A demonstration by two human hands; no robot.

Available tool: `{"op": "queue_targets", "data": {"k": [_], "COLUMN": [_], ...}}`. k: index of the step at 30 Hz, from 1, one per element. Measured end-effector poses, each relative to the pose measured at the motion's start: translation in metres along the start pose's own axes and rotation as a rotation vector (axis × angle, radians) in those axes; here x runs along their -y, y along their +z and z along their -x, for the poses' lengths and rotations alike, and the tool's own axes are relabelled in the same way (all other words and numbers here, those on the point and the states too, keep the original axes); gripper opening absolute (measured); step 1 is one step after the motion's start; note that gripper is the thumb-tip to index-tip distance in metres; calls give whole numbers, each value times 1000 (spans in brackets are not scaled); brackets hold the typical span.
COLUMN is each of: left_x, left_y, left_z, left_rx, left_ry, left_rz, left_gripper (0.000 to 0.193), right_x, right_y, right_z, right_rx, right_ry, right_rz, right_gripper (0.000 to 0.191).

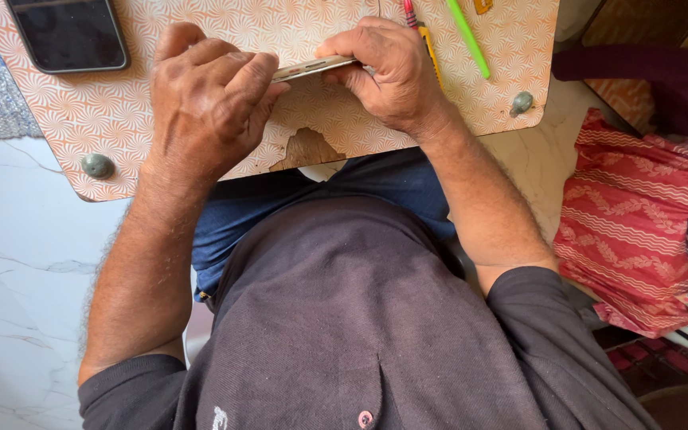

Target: The person cleans a white smartphone with a toothbrush, then disassembles it to remove the battery and SIM tray. They clean the internal frame with a toothbrush and a yellow tool, reinsert the battery, and close the phone.

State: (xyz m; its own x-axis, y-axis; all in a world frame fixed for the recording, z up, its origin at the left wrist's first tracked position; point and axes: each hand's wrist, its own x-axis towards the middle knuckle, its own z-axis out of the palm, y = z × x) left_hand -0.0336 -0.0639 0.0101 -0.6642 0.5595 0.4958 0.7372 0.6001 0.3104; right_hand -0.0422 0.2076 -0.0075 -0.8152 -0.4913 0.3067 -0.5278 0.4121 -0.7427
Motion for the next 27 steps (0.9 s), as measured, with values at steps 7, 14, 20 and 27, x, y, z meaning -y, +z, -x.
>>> {"op": "queue_targets", "data": {"k": [7,14,20,27], "left_x": [0,1,2,3], "left_y": [0,1,2,5], "left_z": [-1,-3,-3,-3], "left_rx": [2,-19,-2,-13], "left_ry": [5,18,25,25], "left_rz": [13,28,20,19], "left_gripper": [21,19,18,18], "right_x": [-1,0,1,-2], "right_y": [-1,3,5,5], "right_z": [1,1,2,1], "right_rx": [-7,-43,-63,-60], "right_ry": [-70,-50,-63,-76], "right_rz": [23,-9,-19,-10], "right_gripper": [31,28,25,25]}}
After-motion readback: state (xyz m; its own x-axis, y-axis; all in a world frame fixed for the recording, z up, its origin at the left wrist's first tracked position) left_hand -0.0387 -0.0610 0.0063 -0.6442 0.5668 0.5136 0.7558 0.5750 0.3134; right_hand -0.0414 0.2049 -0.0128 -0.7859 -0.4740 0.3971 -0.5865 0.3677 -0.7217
